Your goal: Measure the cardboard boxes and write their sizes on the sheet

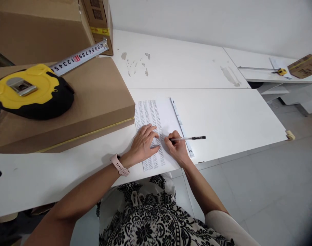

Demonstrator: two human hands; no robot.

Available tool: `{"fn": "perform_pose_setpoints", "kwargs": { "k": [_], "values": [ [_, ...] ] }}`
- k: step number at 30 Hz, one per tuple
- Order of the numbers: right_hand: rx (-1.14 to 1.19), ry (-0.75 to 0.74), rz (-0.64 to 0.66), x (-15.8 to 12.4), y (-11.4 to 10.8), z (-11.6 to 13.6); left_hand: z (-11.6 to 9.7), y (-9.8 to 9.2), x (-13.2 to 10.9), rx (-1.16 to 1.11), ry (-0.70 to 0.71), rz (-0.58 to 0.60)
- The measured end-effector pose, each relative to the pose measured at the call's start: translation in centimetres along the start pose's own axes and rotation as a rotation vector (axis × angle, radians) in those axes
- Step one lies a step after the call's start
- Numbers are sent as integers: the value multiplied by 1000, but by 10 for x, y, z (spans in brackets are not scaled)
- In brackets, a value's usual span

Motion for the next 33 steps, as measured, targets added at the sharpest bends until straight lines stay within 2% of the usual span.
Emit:
{"fn": "perform_pose_setpoints", "kwargs": {
  "k": [14,33],
  "values": [
    [-10,-19,-43,0,-2,0,0,0,0,0,-2,3],
    [2,4,-35,0,-4,0,0,1,0,20,5,-19]
  ]
}}
Point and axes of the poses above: each hand's wrist, its own x-axis towards the middle knuckle, its own y-axis out of the palm, z = x × y, the point moved 5 cm from there along x, towards the middle knuckle, and after that the axes turned 8 degrees about z, right-handed, at the moved point
